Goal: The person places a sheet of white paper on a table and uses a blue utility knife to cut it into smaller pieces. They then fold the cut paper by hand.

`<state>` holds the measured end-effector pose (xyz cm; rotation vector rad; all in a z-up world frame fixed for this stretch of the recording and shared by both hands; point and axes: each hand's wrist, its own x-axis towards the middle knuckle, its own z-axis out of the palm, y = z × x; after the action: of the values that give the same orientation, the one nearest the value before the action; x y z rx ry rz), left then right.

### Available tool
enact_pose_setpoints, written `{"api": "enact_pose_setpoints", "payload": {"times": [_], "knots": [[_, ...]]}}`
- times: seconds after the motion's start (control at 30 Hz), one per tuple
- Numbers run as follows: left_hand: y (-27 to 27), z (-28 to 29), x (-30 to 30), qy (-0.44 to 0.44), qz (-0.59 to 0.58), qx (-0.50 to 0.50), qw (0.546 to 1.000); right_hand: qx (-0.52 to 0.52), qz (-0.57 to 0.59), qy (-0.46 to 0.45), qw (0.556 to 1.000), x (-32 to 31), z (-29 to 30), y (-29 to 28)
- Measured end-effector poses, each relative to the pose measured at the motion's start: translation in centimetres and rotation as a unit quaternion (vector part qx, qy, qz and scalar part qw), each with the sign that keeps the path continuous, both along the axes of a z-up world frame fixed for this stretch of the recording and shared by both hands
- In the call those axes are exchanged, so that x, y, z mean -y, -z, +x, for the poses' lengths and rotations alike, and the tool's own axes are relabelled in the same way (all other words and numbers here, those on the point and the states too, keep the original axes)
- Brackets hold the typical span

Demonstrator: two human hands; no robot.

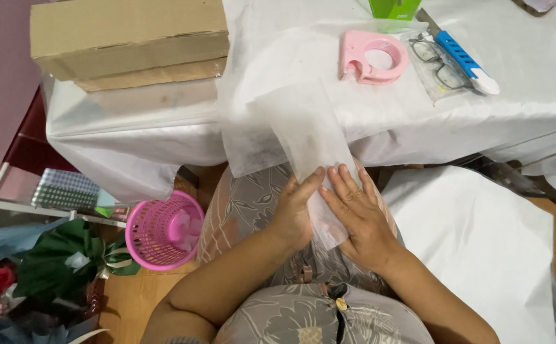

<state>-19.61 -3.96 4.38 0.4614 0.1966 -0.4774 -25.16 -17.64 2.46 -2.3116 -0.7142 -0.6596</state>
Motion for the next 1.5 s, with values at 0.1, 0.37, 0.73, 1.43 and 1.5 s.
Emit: {"api": "enact_pose_setpoints", "payload": {"times": [0.1,0.37,0.73,1.43,1.5], "knots": [[-0.2,-0.1,0.2,-0.005,0.027,0.013,1.000,-0.003,-0.010,-0.004,1.000,0.2,-0.1,0.2],[-1.5,-0.3,-0.3,-0.005,0.025,0.011,1.000,-0.007,-0.026,-0.024,0.999,0.4,-0.3,-1.2],[0.5,0.4,-1.6,0.137,0.285,0.059,0.947,-0.310,0.507,0.026,0.804,7.9,2.4,-2.6],[2.1,-0.1,-1.9,0.139,0.183,0.318,0.920,-0.167,0.532,0.021,0.830,5.2,2.8,-4.3],[1.8,-0.2,-2.0,0.134,0.202,0.327,0.913,-0.165,0.542,0.029,0.823,5.3,2.8,-4.1]]}}
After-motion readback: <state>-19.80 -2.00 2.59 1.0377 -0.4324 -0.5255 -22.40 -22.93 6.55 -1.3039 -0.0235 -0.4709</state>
